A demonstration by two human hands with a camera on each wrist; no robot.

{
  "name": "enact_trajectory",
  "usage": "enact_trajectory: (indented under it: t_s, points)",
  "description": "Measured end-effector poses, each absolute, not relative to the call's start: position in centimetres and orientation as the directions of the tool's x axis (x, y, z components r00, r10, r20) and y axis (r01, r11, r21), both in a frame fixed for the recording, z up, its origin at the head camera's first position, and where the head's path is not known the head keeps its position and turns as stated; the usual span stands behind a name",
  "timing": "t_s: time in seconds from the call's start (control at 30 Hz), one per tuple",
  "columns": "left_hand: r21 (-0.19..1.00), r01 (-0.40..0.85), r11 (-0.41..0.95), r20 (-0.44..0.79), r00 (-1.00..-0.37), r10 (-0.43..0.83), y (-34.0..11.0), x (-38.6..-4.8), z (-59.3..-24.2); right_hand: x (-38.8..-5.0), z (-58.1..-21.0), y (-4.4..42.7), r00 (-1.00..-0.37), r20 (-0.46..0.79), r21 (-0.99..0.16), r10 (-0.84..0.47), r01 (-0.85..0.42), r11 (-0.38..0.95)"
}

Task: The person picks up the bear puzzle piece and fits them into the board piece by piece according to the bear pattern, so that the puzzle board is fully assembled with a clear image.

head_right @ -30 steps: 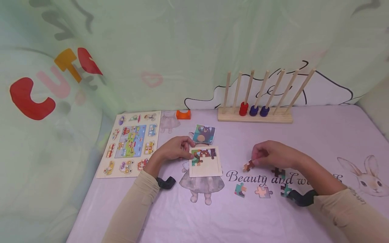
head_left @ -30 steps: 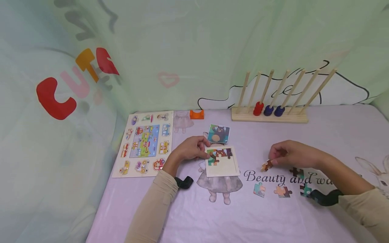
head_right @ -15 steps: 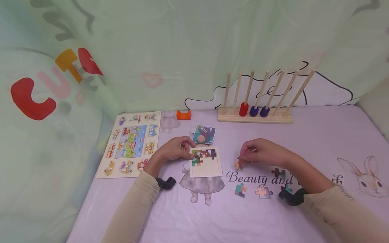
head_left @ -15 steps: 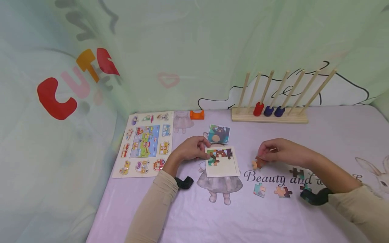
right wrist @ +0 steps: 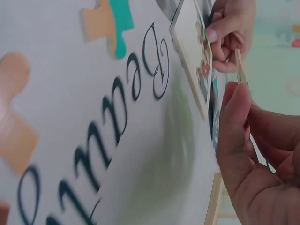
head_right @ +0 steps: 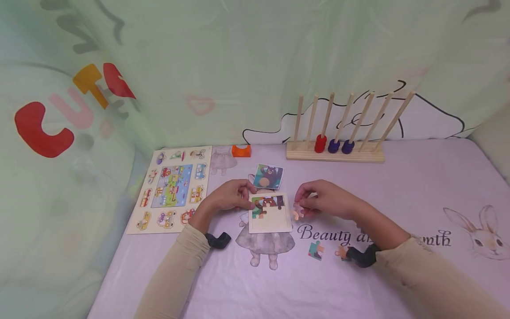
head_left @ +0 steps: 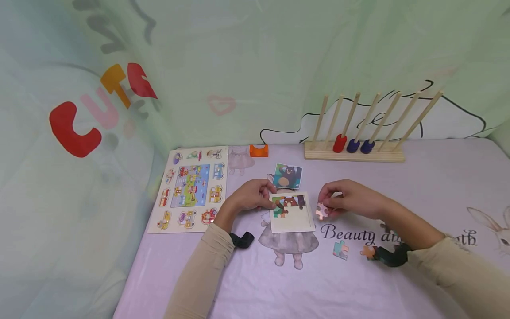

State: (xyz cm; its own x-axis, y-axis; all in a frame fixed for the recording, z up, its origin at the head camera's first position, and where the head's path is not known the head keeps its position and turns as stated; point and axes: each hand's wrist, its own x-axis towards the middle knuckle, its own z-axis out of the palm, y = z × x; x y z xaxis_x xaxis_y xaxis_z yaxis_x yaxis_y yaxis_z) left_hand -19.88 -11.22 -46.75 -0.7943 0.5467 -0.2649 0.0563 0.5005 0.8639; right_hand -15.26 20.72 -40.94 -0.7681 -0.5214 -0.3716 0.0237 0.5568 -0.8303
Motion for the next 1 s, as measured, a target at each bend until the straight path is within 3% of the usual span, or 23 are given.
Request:
enact_trajectory:
  t_s: [0.4,1.0]
  points:
    - [0.864,0.044,0.502,-0.276,-0.792,0.545,-11.2,-19.9,-46.6,-15.6,-41.2,18.4,-0.799,-0.300,-0.839,-0.521,-0.039,0.543]
    - [0.852,0.051,0.521,-0.280,-0.797,0.535,-11.2,-20.0,-46.8,-16.0,-41.7,15.6,-0.809,-0.320,-0.864,-0.493,0.036,0.502]
